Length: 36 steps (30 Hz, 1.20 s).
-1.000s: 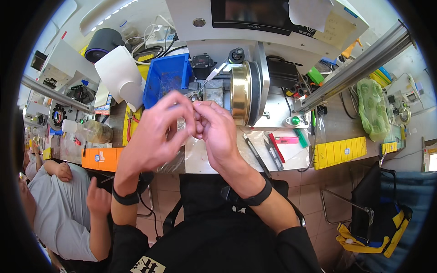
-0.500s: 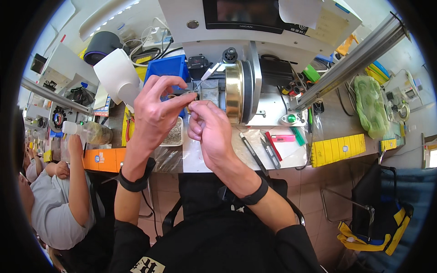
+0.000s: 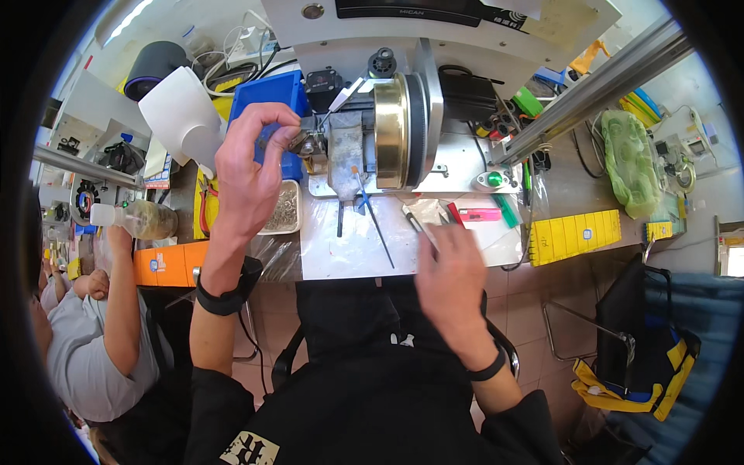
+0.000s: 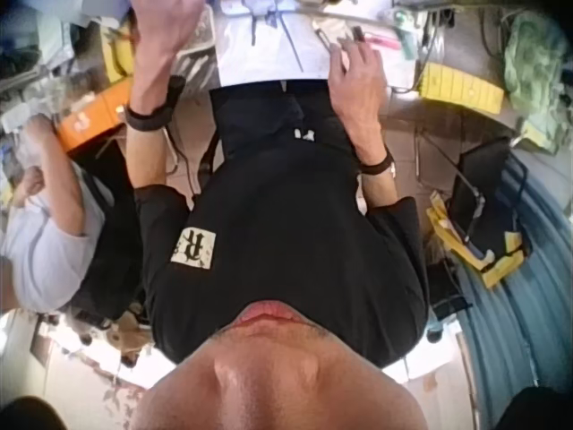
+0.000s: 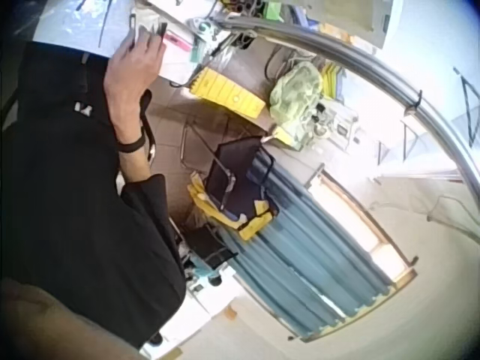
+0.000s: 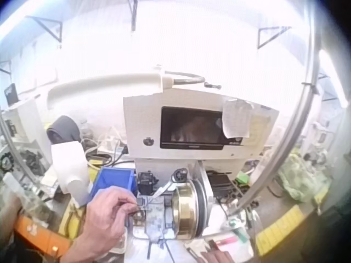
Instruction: Applying glue and precision assembling small metal and plastic components using various hand tools at a fabrication workbench.
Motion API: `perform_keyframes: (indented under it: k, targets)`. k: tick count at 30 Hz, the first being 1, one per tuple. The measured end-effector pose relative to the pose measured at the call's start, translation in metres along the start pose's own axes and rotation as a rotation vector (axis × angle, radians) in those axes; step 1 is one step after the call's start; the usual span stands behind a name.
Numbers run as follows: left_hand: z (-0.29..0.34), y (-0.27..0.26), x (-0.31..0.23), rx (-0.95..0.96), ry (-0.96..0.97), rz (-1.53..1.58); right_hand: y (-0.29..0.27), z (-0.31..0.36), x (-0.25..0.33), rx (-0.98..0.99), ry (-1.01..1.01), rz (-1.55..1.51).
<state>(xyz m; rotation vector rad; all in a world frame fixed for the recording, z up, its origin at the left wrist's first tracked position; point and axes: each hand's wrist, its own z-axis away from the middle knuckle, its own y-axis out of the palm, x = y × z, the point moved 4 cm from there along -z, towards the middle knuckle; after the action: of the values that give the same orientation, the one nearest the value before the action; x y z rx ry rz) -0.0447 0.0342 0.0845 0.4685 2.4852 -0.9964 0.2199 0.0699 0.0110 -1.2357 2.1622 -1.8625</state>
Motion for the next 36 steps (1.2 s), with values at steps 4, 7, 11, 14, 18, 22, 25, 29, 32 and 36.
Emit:
perform_keyframes:
  k: [4, 7, 11, 14, 18, 22, 25, 29, 32, 36]
  targets:
    - [0.003, 0.010, 0.010, -0.033, -0.154, 0.155, -0.006, 0.003, -0.028, -0.012, 0.098, 0.260]
    - [0.003, 0.011, 0.014, -0.017, -0.222, 0.210, 0.000, 0.005, -0.029, 0.036, 0.125, 0.284]
    - [0.002, 0.011, 0.010, 0.041, -0.271, 0.287, 0.006, 0.005, -0.033, 0.058, 0.149, 0.257]
    - [0.003, 0.014, 0.012, 0.049, -0.338, 0.369, 0.007, 0.006, -0.036, 0.035, 0.208, 0.144]
    - [0.002, 0.018, 0.020, -0.022, -0.278, 0.414, 0.000, 0.005, -0.015, -0.101, 0.102, -0.096]
    - [0.001, 0.025, 0.022, -0.011, -0.313, 0.459, -0.018, 0.003, 0.045, -0.180, -0.187, -0.337]
    - [0.001, 0.020, 0.023, -0.015, -0.349, 0.465, -0.019, -0.019, 0.087, -0.081, -0.322, -0.518]
    - [-0.001, 0.023, 0.024, -0.015, -0.341, 0.516, -0.010, -0.055, 0.113, -0.222, -0.377, -0.273]
    - [0.000, 0.024, 0.024, -0.011, -0.356, 0.544, -0.002, -0.071, 0.112, -0.245, -0.346, -0.274]
    - [0.000, 0.022, 0.026, -0.027, -0.337, 0.578, 0.006, -0.084, 0.110, -0.267, -0.328, -0.311]
